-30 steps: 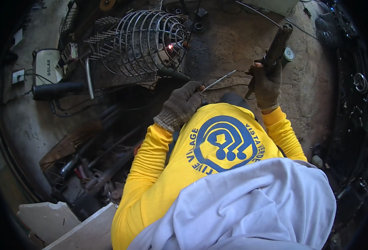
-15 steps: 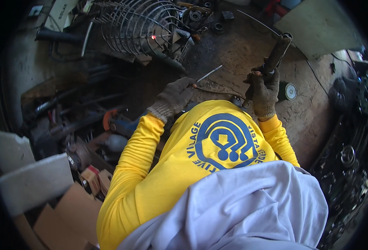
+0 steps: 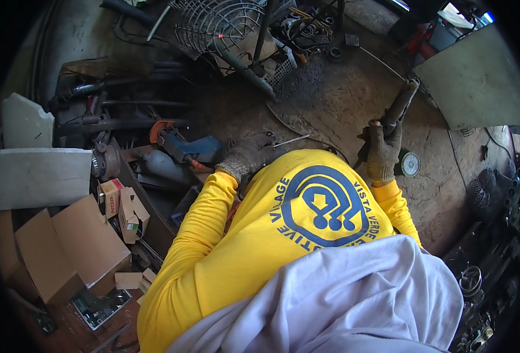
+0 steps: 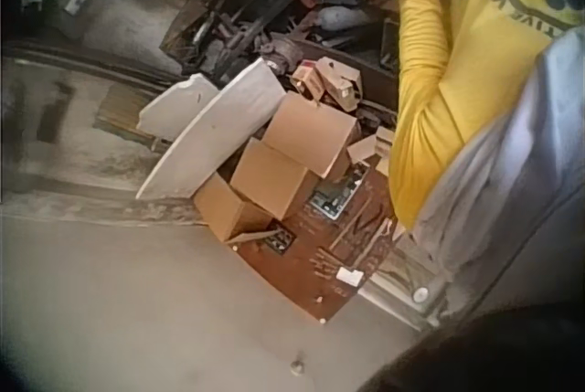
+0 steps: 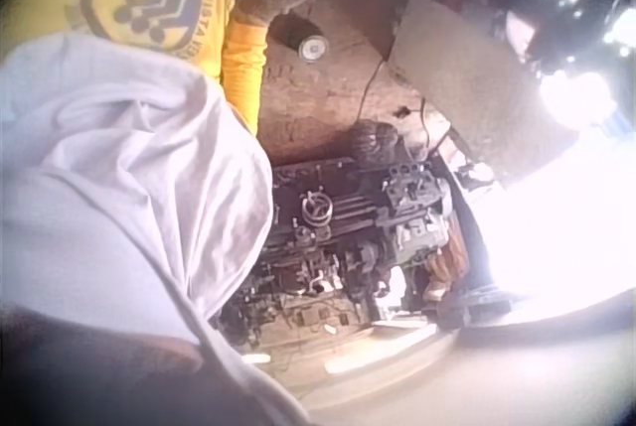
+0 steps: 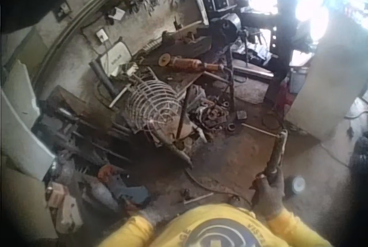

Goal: The person uses a hammer to shape metal rods on a spherical cage structure and secures them using an arc welder.

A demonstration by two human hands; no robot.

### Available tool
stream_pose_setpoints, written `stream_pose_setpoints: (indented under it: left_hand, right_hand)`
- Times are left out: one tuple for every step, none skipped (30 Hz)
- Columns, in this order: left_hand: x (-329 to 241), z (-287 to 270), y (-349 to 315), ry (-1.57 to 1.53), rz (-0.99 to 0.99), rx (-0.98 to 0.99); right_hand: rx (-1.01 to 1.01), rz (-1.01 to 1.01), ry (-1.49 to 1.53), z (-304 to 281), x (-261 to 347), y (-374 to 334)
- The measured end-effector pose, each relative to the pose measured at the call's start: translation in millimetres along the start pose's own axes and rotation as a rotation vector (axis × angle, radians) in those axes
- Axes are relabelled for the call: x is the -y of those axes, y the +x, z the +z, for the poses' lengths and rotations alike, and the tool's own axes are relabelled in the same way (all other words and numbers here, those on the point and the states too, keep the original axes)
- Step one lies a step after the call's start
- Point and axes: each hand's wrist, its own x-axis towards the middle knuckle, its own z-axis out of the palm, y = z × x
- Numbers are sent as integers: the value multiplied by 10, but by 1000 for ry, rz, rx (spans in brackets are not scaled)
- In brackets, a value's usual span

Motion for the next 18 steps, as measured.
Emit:
stream_pose_setpoints:
  left_hand:
    - [-25, -19, -5, 19, 8, 15]
    - [-49, -34, -12, 39, 18, 31]
    - [-75, -38, -20, 50, 20, 31]
    - [-112, -9, -20, 56, 21, 32]
    - [-142, 10, -21, 63, 23, 33]
    - [-138, 25, 2, 98, 23, 33]
    - [-82, 84, 56, 129, 21, 40]
    - [-15, 152, 99, 163, 18, 46]
    - [76, 253, 141, 192, -7, 88]
    - [199, 370, 225, 222, -30, 129]
    - [323, 477, 295, 252, -56, 169]
    - [467, 592, 343, 237, -12, 164]
    - [623, 712, 370, 222, 33, 163]
    - [692, 750, 365, 207, 78, 158]
    - [747, 765, 378, 180, 64, 159]
    - [774, 760, 374, 153, 49, 159]
    - [812, 757, 374, 126, 34, 160]
    - [909, 771, 417, 250, 145, 191]
  right_hand:
    - [3, 4, -5, -23, 1, -15]
    - [5, 8, -10, -41, 3, -27]
    - [6, 11, -15, -53, 18, -39]
    - [-3, 19, 0, -74, 45, -59]
    - [-13, 27, 16, -81, 74, -87]
    - [-23, 35, 33, -88, 101, -92]
    - [-22, 36, 39, -120, 92, -96]
    - [-22, 36, 47, -148, 70, -104]
    - [-22, 35, 56, -174, 54, -110]
    - [-25, 36, 47, -194, 43, -106]
    - [-26, 37, 40, -210, 34, -113]
    - [-30, 40, 32, -230, 20, -116]
    - [-31, 39, 36, -255, 1, -120]
    - [-30, 35, 42, -271, -6, -122]
    - [-29, 31, 48, -284, -14, -123]
    - [-34, 36, 44, -294, -22, -126]
    - [-39, 41, 40, -303, -32, -131]
    - [-44, 46, 36, -307, -41, -133]
